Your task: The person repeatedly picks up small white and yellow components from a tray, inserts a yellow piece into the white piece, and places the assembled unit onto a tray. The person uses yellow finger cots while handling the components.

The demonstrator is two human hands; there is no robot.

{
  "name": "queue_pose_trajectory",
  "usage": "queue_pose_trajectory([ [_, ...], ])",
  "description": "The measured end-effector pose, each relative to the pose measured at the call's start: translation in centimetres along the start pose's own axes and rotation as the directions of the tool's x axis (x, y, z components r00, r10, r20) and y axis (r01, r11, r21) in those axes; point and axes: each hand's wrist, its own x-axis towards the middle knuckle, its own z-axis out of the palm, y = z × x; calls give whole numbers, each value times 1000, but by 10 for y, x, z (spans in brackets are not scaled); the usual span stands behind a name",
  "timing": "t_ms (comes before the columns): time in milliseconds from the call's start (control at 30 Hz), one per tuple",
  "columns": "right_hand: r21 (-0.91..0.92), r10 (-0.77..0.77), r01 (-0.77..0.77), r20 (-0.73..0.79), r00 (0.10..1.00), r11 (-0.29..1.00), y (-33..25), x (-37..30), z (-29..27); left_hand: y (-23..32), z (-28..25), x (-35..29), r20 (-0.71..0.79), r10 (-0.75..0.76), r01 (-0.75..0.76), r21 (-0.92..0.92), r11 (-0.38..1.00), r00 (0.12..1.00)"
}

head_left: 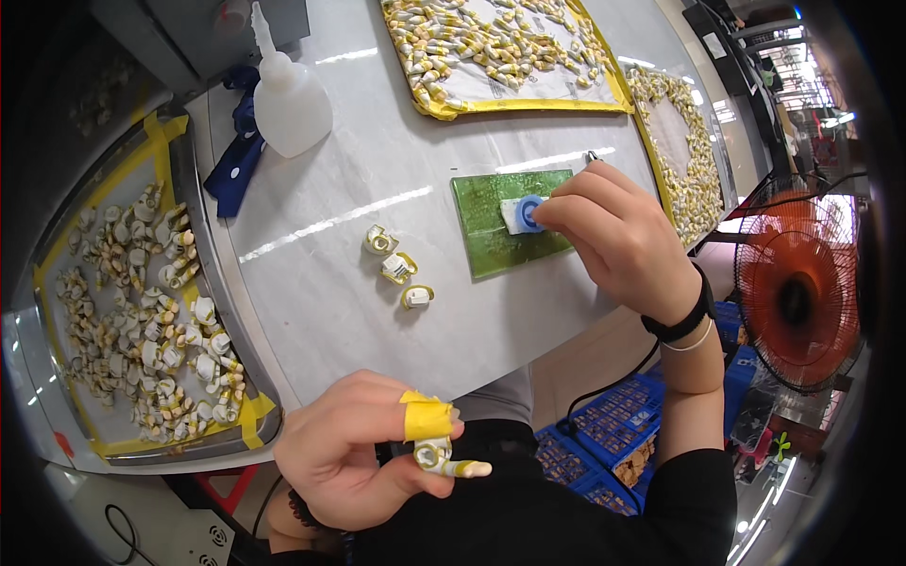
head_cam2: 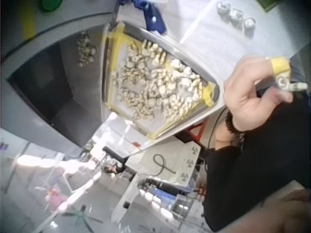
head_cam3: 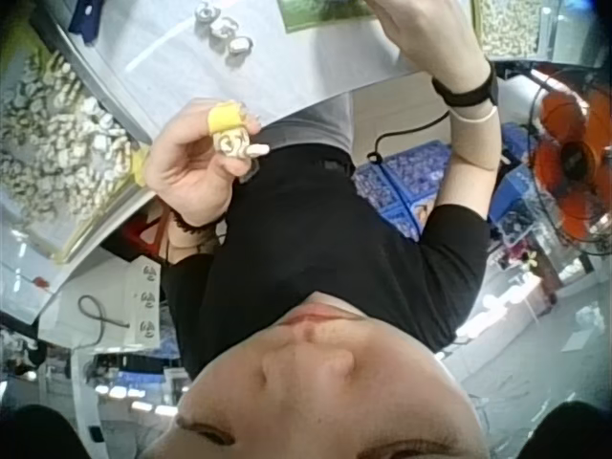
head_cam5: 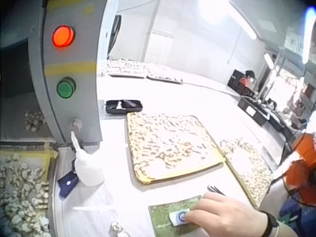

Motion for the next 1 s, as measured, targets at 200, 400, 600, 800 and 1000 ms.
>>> queue_pose_trajectory([
  [200, 170, 96, -75, -123, 988, 983, -11, -2, -8, 3, 3, 0, -28, 0, 0, -11, 1000, 1000],
  [400, 789, 174, 18, -157, 972, 615, -62, -10, -10, 1, -3, 7, 133, 163, -183, 157, 970, 978],
  [600, 843, 118, 95, -184, 976, 529, -74, -13, 0, 8, 7, 7, 33, 86, -88, 78, 993, 996],
  [800, 800, 74, 214, -305, 949, 560, -77, -6, 6, 7, 5, 7, 125, 102, -117, 121, 986, 987],
  [1000, 824, 94, 229, -321, 942, 518, -78, -1, 4, 9, 6, 7, 107, 178, -195, 173, 966, 978],
])
